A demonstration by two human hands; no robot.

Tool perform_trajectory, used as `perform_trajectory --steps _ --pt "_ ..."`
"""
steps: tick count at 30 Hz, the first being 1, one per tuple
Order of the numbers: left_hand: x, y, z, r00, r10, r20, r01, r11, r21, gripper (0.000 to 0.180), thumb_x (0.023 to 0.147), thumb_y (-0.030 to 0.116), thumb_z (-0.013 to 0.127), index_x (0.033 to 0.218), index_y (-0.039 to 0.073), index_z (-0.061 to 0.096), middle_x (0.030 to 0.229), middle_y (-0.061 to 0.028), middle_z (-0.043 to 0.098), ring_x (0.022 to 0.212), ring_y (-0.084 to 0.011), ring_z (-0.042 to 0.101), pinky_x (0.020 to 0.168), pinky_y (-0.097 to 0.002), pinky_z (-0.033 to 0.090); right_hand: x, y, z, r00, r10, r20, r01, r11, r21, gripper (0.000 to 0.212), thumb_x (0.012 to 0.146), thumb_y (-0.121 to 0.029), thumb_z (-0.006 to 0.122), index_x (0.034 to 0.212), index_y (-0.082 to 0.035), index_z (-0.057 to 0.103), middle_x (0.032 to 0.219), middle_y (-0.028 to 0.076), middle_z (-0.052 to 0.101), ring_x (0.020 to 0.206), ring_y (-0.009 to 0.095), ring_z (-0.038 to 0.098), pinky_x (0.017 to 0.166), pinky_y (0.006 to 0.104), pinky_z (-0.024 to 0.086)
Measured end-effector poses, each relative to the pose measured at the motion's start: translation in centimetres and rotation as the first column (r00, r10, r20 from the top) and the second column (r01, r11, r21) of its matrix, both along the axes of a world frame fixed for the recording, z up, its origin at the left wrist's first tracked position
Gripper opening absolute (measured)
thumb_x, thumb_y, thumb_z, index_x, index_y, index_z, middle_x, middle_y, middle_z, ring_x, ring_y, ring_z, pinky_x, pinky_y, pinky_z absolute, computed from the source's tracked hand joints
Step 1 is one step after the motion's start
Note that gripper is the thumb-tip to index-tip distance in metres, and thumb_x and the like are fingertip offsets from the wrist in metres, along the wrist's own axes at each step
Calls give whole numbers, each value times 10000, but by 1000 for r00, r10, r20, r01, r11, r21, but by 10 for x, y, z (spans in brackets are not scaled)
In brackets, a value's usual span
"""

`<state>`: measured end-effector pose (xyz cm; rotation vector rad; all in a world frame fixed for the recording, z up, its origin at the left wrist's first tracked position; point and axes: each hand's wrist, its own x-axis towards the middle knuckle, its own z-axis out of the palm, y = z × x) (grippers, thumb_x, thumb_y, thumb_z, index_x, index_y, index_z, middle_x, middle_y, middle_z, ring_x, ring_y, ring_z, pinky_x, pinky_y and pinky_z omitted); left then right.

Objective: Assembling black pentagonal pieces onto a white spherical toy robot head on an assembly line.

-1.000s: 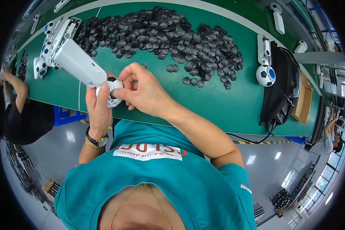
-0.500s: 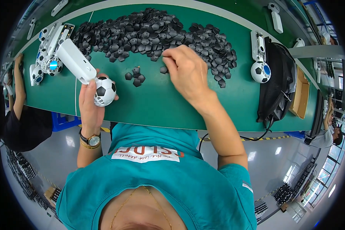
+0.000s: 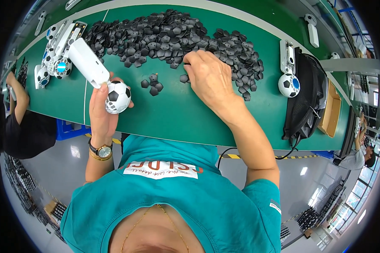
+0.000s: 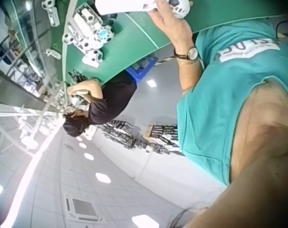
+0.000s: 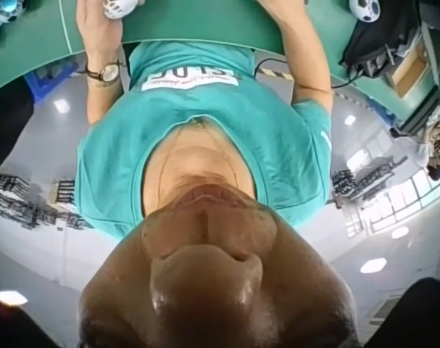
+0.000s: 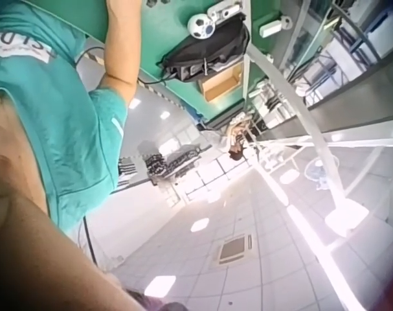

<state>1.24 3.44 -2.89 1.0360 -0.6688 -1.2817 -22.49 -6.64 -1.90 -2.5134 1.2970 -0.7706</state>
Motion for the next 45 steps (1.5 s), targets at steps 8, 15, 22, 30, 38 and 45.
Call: perform_trajectory --steps 8,15,22,30,38,45 --pt "-2 -7 3 992 -4 -122 5 1000 8 405 965 277 487 1259 10 410 1036 -111 575 854 -198 647 646 -368 584 29 7 9 958 173 230 -229 942 247 125 772 -42 676 887 -30 628 807 95 628 739 291 624 640 371 506" --pt "5 -2 2 999 2 -37 -1 1000 23 434 971 315 442 1272 6 393 1050 -140 548 941 -230 604 631 -365 572 28 -8 -13 960 278 45 -278 961 -3 124 754 -39 696 866 -30 642 841 95 611 775 281 617 633 367 510" --pt "7 -3 0 997 14 -82 -13 1000 13 418 964 302 481 1256 11 410 1025 -119 574 882 -209 635 640 -367 579 25 -1 -15 960 279 3 -279 959 -45 150 740 -40 714 875 -26 653 848 95 599 819 270 609 658 371 522" --pt "5 -6 4 994 4 -105 -3 1000 10 396 966 291 494 1245 18 423 1012 -100 591 857 -187 650 648 -375 586 35 4 1 896 315 -313 -357 930 -86 144 732 -40 637 862 16 610 823 104 591 788 271 601 625 376 528" --pt "-3 -5 12 985 43 -165 -42 999 14 425 966 312 494 1264 21 406 1036 -97 582 891 -180 642 686 -393 590 42 0 12 869 241 -433 -303 950 -77 129 749 -18 624 873 14 609 816 116 593 741 222 601 602 338 518" --pt "-9 -6 10 966 57 -251 -51 998 31 429 973 353 473 1257 36 415 1058 -94 576 943 -189 619 772 -385 544 62 33 30 674 -105 732 -520 636 570 144 854 -60 675 966 12 622 847 34 621 721 79 556 593 242 476"
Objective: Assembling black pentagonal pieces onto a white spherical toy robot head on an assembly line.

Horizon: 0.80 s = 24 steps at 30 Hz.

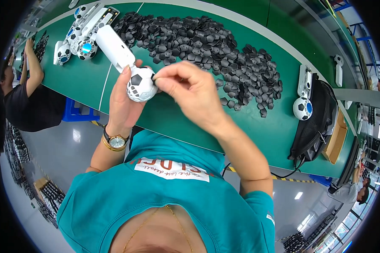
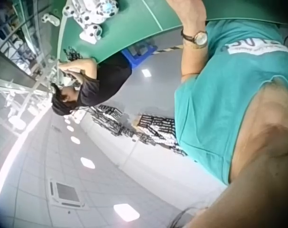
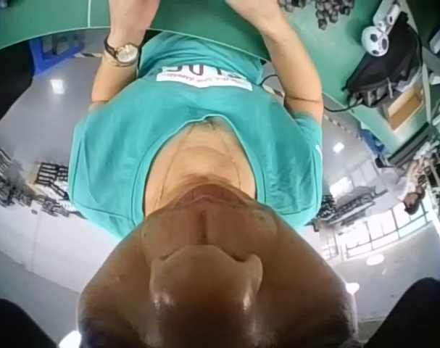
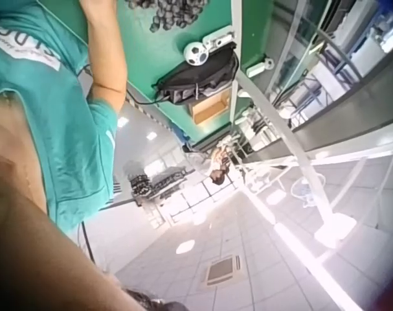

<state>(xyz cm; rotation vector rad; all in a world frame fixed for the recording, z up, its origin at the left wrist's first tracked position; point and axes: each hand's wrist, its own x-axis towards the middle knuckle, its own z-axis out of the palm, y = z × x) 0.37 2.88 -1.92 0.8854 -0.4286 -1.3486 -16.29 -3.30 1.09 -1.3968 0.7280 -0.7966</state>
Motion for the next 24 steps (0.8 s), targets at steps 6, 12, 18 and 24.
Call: perform_trajectory --steps 6,12,18,24 --pt "-6 -2 0 994 66 -82 -64 997 33 381 985 376 436 1201 63 451 1063 -107 589 995 -224 600 856 -371 483 20 31 -23 993 -115 33 118 989 -87 131 850 -43 681 950 3 610 854 13 617 741 68 572 646 213 484" --pt "-13 -2 6 990 107 -91 -103 993 49 429 969 398 484 1208 46 427 1021 -55 564 921 -145 592 794 -311 488 27 34 -33 970 -230 83 241 952 -187 149 829 -24 700 922 -8 585 847 24 618 747 65 579 672 200 489" --pt "-11 3 2 995 84 -51 -82 995 55 410 976 398 466 1184 46 433 1009 -53 562 919 -140 590 791 -306 490 23 29 -32 985 -175 5 173 971 -164 174 824 -23 705 926 -9 565 864 32 613 778 67 582 677 205 497" --pt "-13 7 3 996 78 -45 -76 996 41 385 988 377 441 1184 45 434 1007 -56 566 921 -138 588 790 -305 490 22 29 -31 991 -134 -16 135 991 24 255 815 -20 708 976 -23 510 827 24 577 740 75 574 648 213 505"
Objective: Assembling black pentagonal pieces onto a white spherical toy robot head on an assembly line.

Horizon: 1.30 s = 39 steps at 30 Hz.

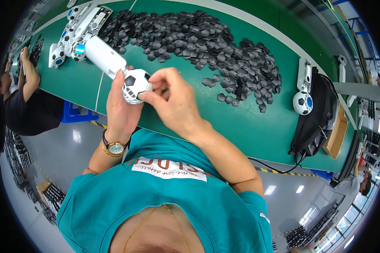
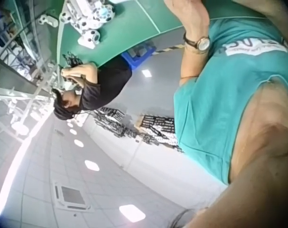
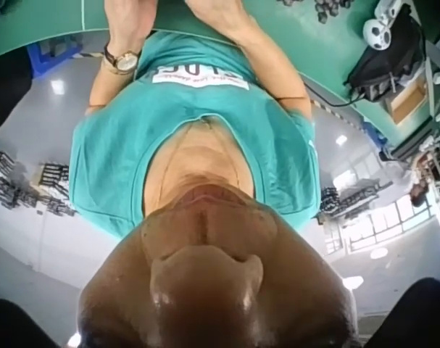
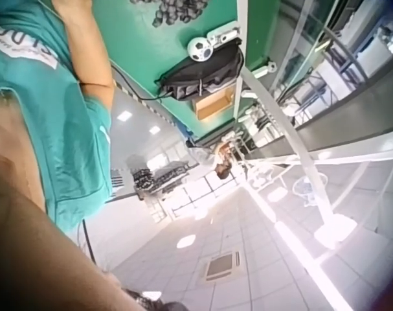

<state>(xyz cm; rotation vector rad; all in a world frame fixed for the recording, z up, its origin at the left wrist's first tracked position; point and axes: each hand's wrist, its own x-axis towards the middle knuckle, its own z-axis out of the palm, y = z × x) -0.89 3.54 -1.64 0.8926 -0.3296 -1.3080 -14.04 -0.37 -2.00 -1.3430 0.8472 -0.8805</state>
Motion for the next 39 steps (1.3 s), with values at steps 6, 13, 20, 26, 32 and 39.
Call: perform_trajectory --steps 6,13,20,26,32,39 --pt "1 8 -4 999 -11 38 13 998 -57 349 999 346 422 1174 46 447 1027 -63 571 941 -155 592 802 -314 490 -4 -2 -7 994 99 41 -101 994 48 286 808 -17 707 995 -28 492 799 20 561 727 83 572 621 223 503" --pt "9 0 -8 997 -77 -16 77 997 29 377 983 379 446 1175 55 470 1052 -89 590 997 -217 597 840 -375 499 -34 -39 0 970 43 -239 -128 926 -354 172 812 -44 697 949 -14 599 821 42 592 711 96 592 599 250 496" --pt "16 0 -11 995 -89 -35 89 996 22 394 976 390 455 1177 51 478 1037 -110 604 996 -270 607 832 -412 516 -71 -67 -8 758 -323 -567 -194 719 -668 174 776 -42 691 933 -3 627 855 120 597 750 283 614 653 357 510" --pt "18 0 -10 996 -77 -36 77 997 11 387 973 390 459 1160 52 487 1024 -107 605 982 -267 612 825 -406 520 -63 -72 -5 653 -337 -678 -307 701 -644 167 779 -72 689 913 -4 616 864 137 594 790 332 607 670 405 502" --pt "19 -4 -6 998 -54 -43 54 998 12 385 964 382 487 1155 47 474 1013 -106 606 959 -242 624 811 -396 518 -60 -75 0 624 -322 -712 -334 714 -616 137 795 -72 671 901 -8 611 872 133 596 801 334 612 661 408 500" --pt "19 -7 -3 998 -48 -49 50 998 27 379 976 392 451 1136 51 495 1006 -102 605 970 -269 614 826 -408 521 -61 -86 7 553 -298 -778 -397 727 -560 145 790 -59 679 904 -12 603 822 115 625 658 253 620 619 357 497"
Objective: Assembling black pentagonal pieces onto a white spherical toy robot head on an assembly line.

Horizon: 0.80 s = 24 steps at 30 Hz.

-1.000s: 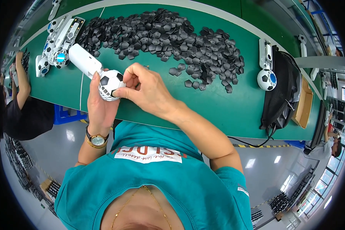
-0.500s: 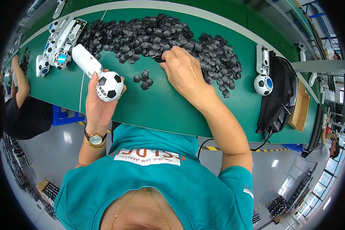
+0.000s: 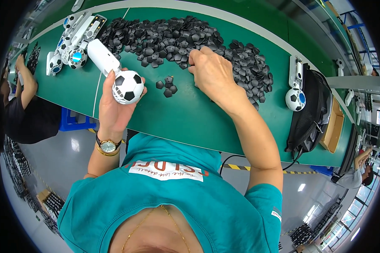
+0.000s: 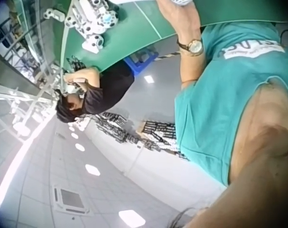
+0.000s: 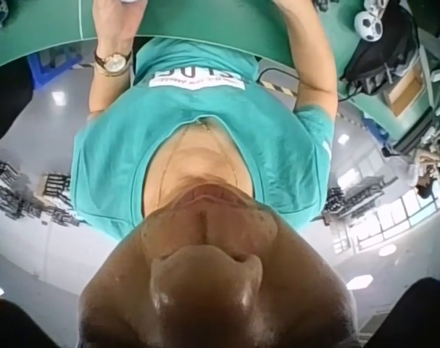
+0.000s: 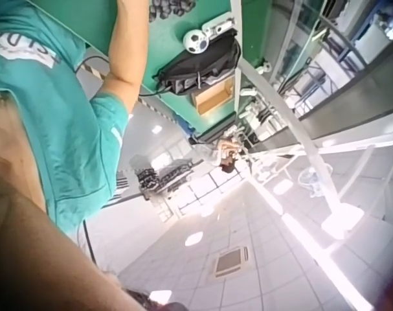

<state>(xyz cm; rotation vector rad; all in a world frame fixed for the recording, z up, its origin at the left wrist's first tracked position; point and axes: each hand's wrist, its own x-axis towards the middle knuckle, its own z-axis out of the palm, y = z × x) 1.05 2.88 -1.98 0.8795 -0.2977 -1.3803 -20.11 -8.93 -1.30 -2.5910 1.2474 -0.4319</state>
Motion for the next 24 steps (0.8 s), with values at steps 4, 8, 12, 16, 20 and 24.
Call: perform_trajectory --steps 4,8,12,16,20,24 --pt "-4 -4 2 997 4 -72 -9 998 -65 392 967 377 488 1168 41 466 1032 -121 612 961 -249 633 872 -424 516 4 12 15 945 -82 317 -43 929 368 148 803 -85 699 896 -14 608 763 56 623 588 129 574 572 282 482" --pt "-11 -11 15 983 37 -181 -49 997 -64 411 981 402 441 1158 32 473 1059 -140 609 1016 -278 616 934 -437 498 22 47 35 672 -258 694 -384 680 624 136 836 -106 697 894 -15 615 751 -2 601 613 53 540 541 208 454" --pt "-14 -16 22 964 7 -266 -16 999 -32 462 990 444 380 1145 21 483 1093 -160 601 1076 -303 587 984 -450 474 28 61 33 568 -358 741 -561 491 667 112 862 -82 672 935 -10 628 776 0 615 627 54 552 524 185 449" --pt "-20 -20 30 959 23 -282 -28 1000 -13 502 990 475 346 1138 18 495 1118 -182 591 1109 -310 564 1006 -454 458 34 65 30 521 -422 742 -581 461 671 129 856 -26 660 981 -3 640 788 23 627 633 61 566 523 177 464" --pt "-24 -20 34 957 37 -287 -39 999 -1 528 990 493 323 1146 20 499 1137 -199 582 1119 -320 556 995 -451 460 37 70 22 441 -404 801 -610 520 598 158 846 -1 660 1003 6 645 827 46 622 650 71 581 524 190 491" --pt "-26 -21 35 954 -2 -299 -7 1000 -29 552 989 510 301 1161 25 503 1154 -206 574 1105 -321 556 962 -443 471 44 71 15 534 -99 839 -399 846 354 124 848 -1 657 970 16 642 861 60 606 675 87 599 546 203 517"
